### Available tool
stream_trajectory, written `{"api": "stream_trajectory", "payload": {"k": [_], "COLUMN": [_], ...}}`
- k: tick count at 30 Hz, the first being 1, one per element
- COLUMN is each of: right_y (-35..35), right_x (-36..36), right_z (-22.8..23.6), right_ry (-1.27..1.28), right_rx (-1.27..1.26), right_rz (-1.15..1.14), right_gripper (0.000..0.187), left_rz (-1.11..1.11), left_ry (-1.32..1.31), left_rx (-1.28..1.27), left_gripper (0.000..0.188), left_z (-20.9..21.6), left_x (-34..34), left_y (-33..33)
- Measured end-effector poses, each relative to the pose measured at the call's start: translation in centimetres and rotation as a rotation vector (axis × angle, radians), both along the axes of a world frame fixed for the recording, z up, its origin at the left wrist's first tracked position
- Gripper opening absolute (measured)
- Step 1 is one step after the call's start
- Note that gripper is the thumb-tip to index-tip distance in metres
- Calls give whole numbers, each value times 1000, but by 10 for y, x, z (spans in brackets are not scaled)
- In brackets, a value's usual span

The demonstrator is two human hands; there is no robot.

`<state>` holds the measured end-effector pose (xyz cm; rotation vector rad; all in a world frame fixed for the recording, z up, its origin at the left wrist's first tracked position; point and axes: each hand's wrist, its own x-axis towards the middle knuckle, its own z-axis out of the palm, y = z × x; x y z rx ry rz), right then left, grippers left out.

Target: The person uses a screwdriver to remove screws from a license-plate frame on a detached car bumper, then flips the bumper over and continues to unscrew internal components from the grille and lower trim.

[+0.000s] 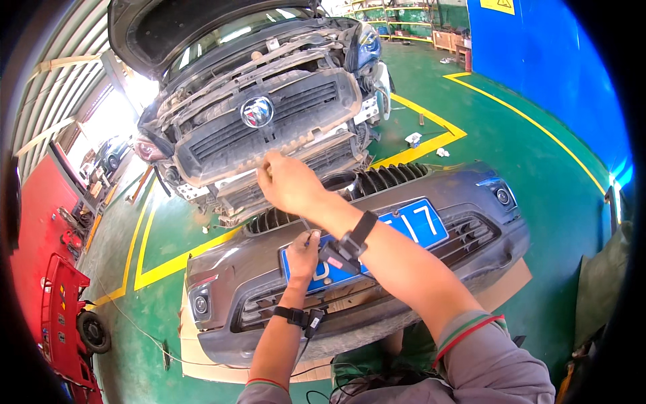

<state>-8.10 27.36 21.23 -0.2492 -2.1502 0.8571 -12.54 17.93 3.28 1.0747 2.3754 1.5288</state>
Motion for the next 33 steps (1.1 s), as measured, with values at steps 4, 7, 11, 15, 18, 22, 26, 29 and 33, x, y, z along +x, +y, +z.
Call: {"api": "stream_trajectory", "payload": {"k": [4, 7, 11, 15, 18, 22, 26, 29, 33], "right_y": [3, 8, 5, -5, -12, -24, -8, 18, 35], "right_x": [0, 11, 8, 13, 11, 3, -5, -1, -1], "right_z": [5, 13, 16, 22, 16, 2, -3, -3, 6], "right_ry": [-12, -61, -141, -192, -123, 209, 255, 97, -153], "right_rx": [224, 296, 209, 129, 162, 113, 14, -400, -835], "right_rz": [-108, -77, -3, 20, -163, -175, -170, 281, 898], "right_gripper": [27, 28, 30, 32, 23, 18, 22, 30, 27], "left_rz": [-243, -404, -604, -527, -73, 188, 155, -98, -410], "left_ry": [-285, -224, -444, -236, 218, 537, 504, 65, -94], "left_rx": [400, 420, 315, 426, 444, 188, 190, 432, 345], "left_gripper": [45, 35, 22, 22, 29, 40, 38, 25, 17], "left_z": [37, 106, 137, 121, 112, 94, 96, 86, 92], "left_x": [-9, -15, -38, -38, -11, 2, 4, -3, -20], "left_y": [-3, 8, 6, 6, 19, 35, 37, 34, 25]}}
